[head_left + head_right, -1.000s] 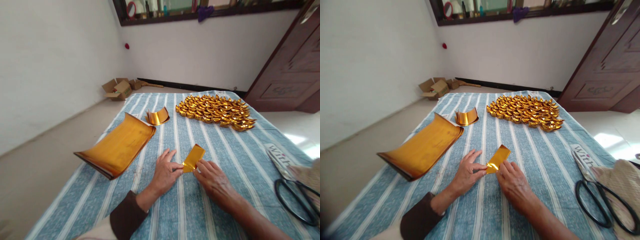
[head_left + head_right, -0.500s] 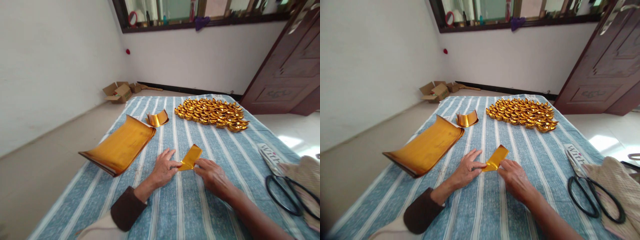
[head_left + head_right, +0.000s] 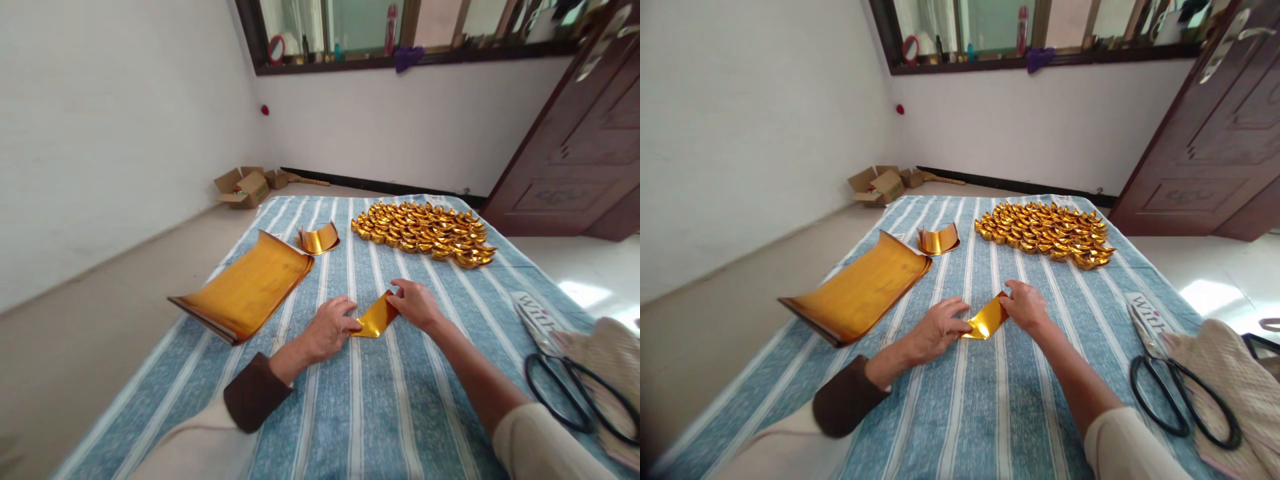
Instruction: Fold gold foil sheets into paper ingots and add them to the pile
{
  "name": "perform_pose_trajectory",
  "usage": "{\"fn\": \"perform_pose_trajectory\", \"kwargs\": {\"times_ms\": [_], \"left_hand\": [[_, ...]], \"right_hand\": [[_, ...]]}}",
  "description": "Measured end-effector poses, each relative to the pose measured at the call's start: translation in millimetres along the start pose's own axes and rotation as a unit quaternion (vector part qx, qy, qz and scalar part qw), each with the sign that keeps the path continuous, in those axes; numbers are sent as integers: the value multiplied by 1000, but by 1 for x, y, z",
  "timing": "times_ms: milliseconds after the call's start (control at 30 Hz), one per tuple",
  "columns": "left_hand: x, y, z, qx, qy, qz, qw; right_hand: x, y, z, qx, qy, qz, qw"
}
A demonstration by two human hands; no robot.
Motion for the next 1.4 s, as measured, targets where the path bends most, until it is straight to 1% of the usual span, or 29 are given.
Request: {"fn": "perform_pose_trajectory", "kwargs": {"times_ms": [167, 267, 333, 400, 533, 600, 667, 733, 833, 933, 1000, 1133, 1200, 1300, 1400], "left_hand": [[-1, -4, 8, -27, -31, -12, 999], [-1, -5, 8, -26, -37, -10, 999], [-3, -3, 7, -36, -44, -5, 998], [-8, 2, 6, -62, -57, 4, 996], [-24, 19, 7, -141, -96, 24, 985], [-32, 26, 9, -159, -105, 35, 981], [-36, 30, 10, -149, -100, 50, 983], [-38, 30, 10, -117, -83, 63, 988], [-35, 22, 11, -63, -54, 84, 993], [-31, 12, 12, -31, -56, 116, 991], [-29, 7, 12, -29, -80, 137, 987], [-33, 4, 13, -51, -156, 174, 971], [-36, 7, 13, -41, -174, 195, 964], [-40, 15, 12, -20, -162, 211, 964], [-42, 22, 8, -23, -135, 190, 972]], "right_hand": [[0, -2, -2, 25, -2, -23, 999], [-3, 3, -2, 30, -7, -34, 999], [-5, 8, -2, 32, -11, -39, 999], [-7, 13, -2, 36, -13, -43, 998], [-5, 23, -2, 57, -11, -43, 997], [-3, 29, -1, 69, -6, -40, 997], [0, 35, 0, 80, 1, -39, 996], [3, 40, 2, 85, 11, -42, 995], [7, 45, 5, 87, 29, -49, 995], [11, 48, 7, 102, 42, -53, 993], [13, 50, 8, 116, 45, -50, 991], [17, 56, 7, 144, 43, -49, 987], [19, 61, 6, 161, 39, -36, 985], [25, 68, 5, 205, 39, -4, 978], [31, 72, 8, 237, 58, 26, 969]]}}
Point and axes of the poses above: each hand's wrist, its own y-axis away from the middle knuckle, its own z-axis out of the back of the hand, x = y × z, the point moved 4 cm from there along -y, towards the middle knuckle, and after that the axes turned 13 degrees about z, right-handed, at the moved point
